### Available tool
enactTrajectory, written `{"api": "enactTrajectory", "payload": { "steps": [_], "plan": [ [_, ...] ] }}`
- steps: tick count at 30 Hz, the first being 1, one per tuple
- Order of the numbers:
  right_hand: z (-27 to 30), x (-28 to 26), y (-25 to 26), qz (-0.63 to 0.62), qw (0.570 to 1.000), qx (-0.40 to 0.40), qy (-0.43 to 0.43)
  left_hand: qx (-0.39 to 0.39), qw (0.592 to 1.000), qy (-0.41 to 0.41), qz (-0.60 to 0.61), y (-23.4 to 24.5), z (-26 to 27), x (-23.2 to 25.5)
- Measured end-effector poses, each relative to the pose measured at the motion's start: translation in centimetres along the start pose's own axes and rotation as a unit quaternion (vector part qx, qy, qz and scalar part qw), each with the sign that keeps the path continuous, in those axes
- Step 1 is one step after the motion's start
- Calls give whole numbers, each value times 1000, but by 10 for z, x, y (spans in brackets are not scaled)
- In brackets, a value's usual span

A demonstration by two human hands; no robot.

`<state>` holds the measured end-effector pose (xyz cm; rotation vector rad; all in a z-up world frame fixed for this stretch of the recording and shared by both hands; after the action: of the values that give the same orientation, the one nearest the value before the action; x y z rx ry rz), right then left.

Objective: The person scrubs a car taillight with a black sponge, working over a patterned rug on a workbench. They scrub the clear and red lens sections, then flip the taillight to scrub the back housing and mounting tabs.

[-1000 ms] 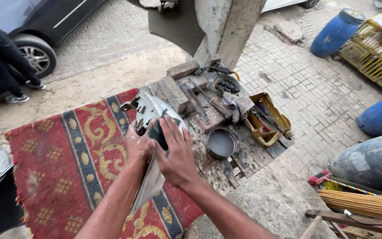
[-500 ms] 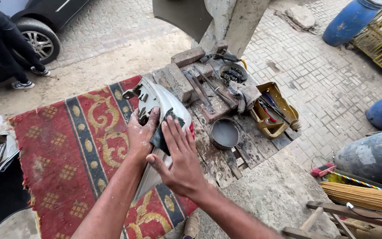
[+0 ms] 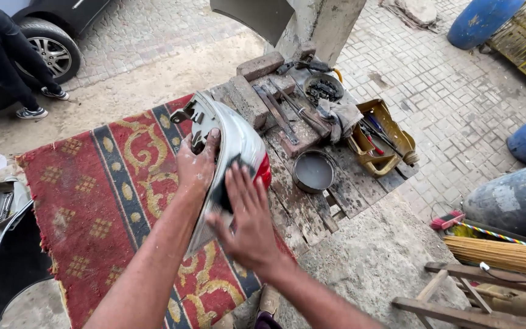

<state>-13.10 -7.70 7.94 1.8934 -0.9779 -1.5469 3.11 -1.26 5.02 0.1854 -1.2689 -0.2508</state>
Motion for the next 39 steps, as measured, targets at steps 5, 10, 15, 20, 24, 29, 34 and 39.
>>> {"api": "enactTrajectory", "payload": {
  "steps": [5,10,15,20,24,29,34,39],
  "plan": [
    [-43,-11,32,-84,993,-8,-77,-40,910,168,376,-10,29,21],
    [37,-37,-11,-66,996,36,44,34,991,63,114,-3,-10,-5],
    [-30,-22,15,-88,994,-33,-47,35,977,105,184,-3,4,12],
    [30,-58,-3,-65,997,9,27,109,990,61,70,-13,-82,-34],
    [14,-51,-8,-48,998,-3,40,96,986,118,71,-6,-79,-27],
    [-5,-44,-6,-88,996,10,12,111,987,48,106,-4,-63,-23],
    [28,-52,-26,-80,995,-8,64,113,979,101,138,11,-66,-22],
    [-58,5,0,-87,996,-10,-33,39,998,16,44,-4,-63,-9]
  ]
}}
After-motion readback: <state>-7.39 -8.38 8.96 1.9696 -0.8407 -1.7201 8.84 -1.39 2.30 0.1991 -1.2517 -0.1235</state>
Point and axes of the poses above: each hand's wrist, its own z-axis away from the middle knuckle, its own y-axis out of the back of the hand, x = y × z, the point moved 3 cm from there along -z, towards the middle knuckle, and after that the axes turned 2 degrees about -x, right-handed, at the moved point
